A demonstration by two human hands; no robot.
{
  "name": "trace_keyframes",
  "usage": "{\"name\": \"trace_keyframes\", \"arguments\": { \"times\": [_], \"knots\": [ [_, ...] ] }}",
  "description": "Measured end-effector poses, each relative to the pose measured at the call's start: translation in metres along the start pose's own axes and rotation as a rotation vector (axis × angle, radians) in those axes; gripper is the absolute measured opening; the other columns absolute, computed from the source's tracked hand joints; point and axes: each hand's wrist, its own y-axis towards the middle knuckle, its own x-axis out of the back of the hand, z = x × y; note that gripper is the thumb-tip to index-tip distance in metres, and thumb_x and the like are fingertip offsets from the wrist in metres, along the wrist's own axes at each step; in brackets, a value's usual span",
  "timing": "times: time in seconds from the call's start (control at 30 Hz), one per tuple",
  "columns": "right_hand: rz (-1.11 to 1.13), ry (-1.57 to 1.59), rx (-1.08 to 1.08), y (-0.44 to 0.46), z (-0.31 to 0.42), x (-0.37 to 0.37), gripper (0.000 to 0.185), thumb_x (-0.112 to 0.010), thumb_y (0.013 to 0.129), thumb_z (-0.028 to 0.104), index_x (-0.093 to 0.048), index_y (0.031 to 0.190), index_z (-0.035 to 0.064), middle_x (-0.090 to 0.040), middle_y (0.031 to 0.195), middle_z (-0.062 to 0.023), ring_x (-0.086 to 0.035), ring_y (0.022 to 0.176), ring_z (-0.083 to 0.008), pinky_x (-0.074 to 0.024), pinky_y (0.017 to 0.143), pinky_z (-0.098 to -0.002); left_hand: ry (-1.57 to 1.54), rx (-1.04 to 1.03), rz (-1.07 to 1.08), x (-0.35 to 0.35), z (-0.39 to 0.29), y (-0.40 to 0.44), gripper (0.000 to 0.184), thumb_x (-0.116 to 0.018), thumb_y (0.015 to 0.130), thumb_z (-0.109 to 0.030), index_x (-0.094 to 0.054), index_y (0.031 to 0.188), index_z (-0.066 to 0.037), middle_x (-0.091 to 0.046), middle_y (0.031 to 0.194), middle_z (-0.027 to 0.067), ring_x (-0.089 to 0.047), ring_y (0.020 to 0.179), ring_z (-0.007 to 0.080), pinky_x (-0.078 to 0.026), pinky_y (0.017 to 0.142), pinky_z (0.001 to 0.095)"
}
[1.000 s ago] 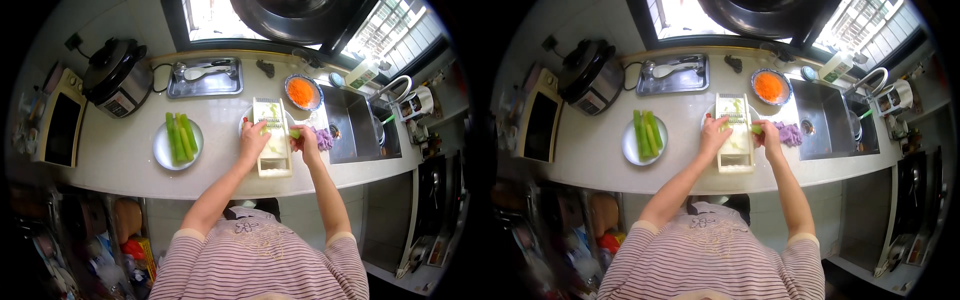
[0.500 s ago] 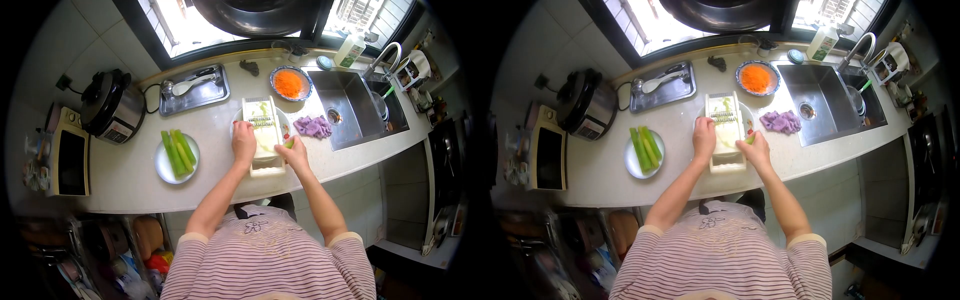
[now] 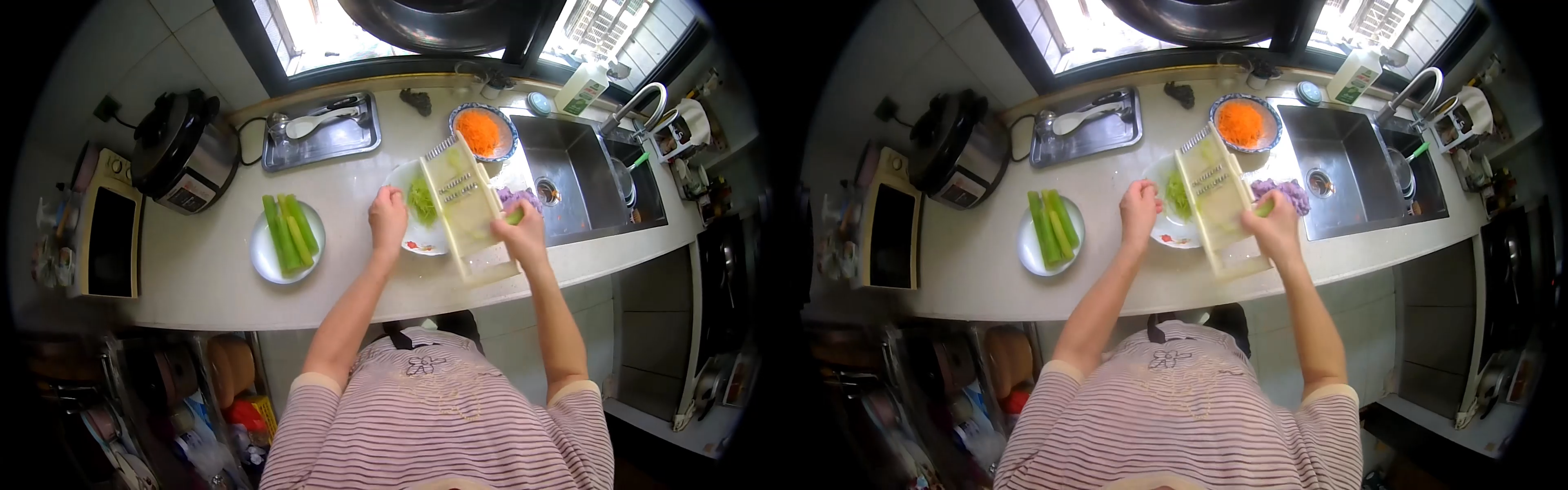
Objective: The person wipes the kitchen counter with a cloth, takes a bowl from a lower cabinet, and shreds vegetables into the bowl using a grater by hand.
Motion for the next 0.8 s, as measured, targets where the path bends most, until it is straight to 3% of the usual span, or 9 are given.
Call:
{"name": "trace_keyframes", "arguments": {
  "times": [0.03, 0.13, 0.23, 0.33, 0.43, 0.53, 0.63, 0.73, 0.8],
  "knots": [
    [0.002, -0.072, 0.045, 0.000, 0.007, 0.009, 0.026, -0.066, 0.062, 0.016, -0.049, 0.076, 0.0025, -0.055, 0.069, -0.0071, -0.054, 0.064, -0.0173, -0.0450, 0.060, -0.0296, 0.101, 0.008, 0.040, 0.007, -0.007, 0.000, 0.023, -0.046, 0.088, -0.014, -0.060, 0.098, 0.001, -0.064, 0.086, 0.0149, -0.064, 0.072, 0.0236, -0.050, 0.064, 0.0339],
    [-0.009, -0.126, 0.030, -0.002, 0.015, 0.020, 0.027, -0.065, 0.064, 0.018, -0.049, 0.078, 0.0019, -0.054, 0.068, -0.0095, -0.054, 0.063, -0.0191, -0.0447, 0.060, -0.0309, 0.304, -0.305, -0.041, -0.002, 0.002, 0.002, 0.023, -0.048, 0.086, -0.013, -0.060, 0.099, 0.001, -0.063, 0.090, 0.0183, -0.062, 0.084, 0.0321, -0.048, 0.075, 0.0400],
    [-0.064, -0.116, 0.098, -0.005, 0.009, 0.020, 0.027, -0.065, 0.064, 0.019, -0.049, 0.078, 0.0016, -0.054, 0.068, -0.0107, -0.054, 0.062, -0.0210, -0.0442, 0.060, -0.0326, 0.316, -0.523, -0.008, -0.027, 0.001, 0.008, 0.024, -0.048, 0.083, -0.012, -0.060, 0.100, 0.001, -0.062, 0.097, 0.0205, -0.057, 0.094, 0.0375, -0.044, 0.085, 0.0435],
    [-0.084, -0.122, 0.079, -0.009, 0.011, 0.020, 0.026, -0.064, 0.064, 0.017, -0.048, 0.078, 0.0019, -0.054, 0.067, -0.0115, -0.054, 0.062, -0.0207, -0.0440, 0.060, -0.0327, 0.365, -0.510, 0.150, -0.040, -0.002, 0.003, 0.027, -0.049, 0.082, -0.012, -0.061, 0.103, -0.001, -0.061, 0.102, 0.0208, -0.057, 0.096, 0.0351, -0.044, 0.086, 0.0421],
    [-0.086, -0.118, 0.044, -0.013, 0.016, 0.023, 0.026, -0.064, 0.064, 0.016, -0.047, 0.077, 0.0017, -0.054, 0.067, -0.0120, -0.053, 0.062, -0.0206, -0.0439, 0.059, -0.0327, 0.386, -0.305, 0.421, -0.028, -0.010, 0.003, 0.026, -0.052, 0.081, -0.015, -0.064, 0.101, -0.004, -0.062, 0.099, 0.0195, -0.059, 0.092, 0.0334, -0.046, 0.083, 0.0398],
    [-0.068, -0.083, 0.034, -0.013, 0.009, 0.022, 0.025, -0.065, 0.064, 0.016, -0.047, 0.077, 0.0019, -0.054, 0.067, -0.0111, -0.053, 0.061, -0.0199, -0.0439, 0.058, -0.0321, 0.342, -0.167, 0.322, -0.003, -0.032, 0.000, 0.023, -0.051, 0.082, -0.020, -0.066, 0.091, -0.006, -0.064, 0.093, 0.0126, -0.059, 0.090, 0.0322, -0.047, 0.081, 0.0396],
    [-0.069, -0.067, 0.037, -0.013, 0.002, 0.014, 0.026, -0.065, 0.063, 0.016, -0.048, 0.077, 0.0022, -0.054, 0.067, -0.0099, -0.053, 0.061, -0.0193, -0.0438, 0.057, -0.0317, 0.376, -0.097, 0.213, 0.009, -0.055, -0.001, 0.018, -0.057, 0.080, -0.017, -0.069, 0.088, -0.005, -0.065, 0.081, 0.0163, -0.063, 0.078, 0.0323, -0.049, 0.074, 0.0365],
    [-0.034, 0.001, 0.010, -0.013, -0.007, 0.003, 0.023, -0.066, 0.065, 0.010, -0.049, 0.077, 0.0034, -0.054, 0.068, -0.0040, -0.050, 0.061, -0.0107, -0.0417, 0.054, -0.0255, 0.244, -0.283, 0.135, 0.000, -0.056, -0.010, 0.020, -0.057, 0.079, -0.012, -0.066, 0.095, -0.004, -0.064, 0.087, 0.0153, -0.061, 0.082, 0.0315, -0.048, 0.076, 0.0362],
    [-0.011, -0.006, -0.018, -0.015, -0.008, -0.003, 0.024, -0.066, 0.064, 0.012, -0.049, 0.079, 0.0036, -0.054, 0.068, -0.0061, -0.051, 0.061, -0.0143, -0.0428, 0.056, -0.0276, 0.228, -0.567, -0.002, -0.017, -0.062, -0.016, 0.021, -0.056, 0.079, -0.008, -0.063, 0.098, -0.003, -0.063, 0.094, 0.0140, -0.059, 0.087, 0.0309, -0.048, 0.077, 0.0377]
  ]
}}
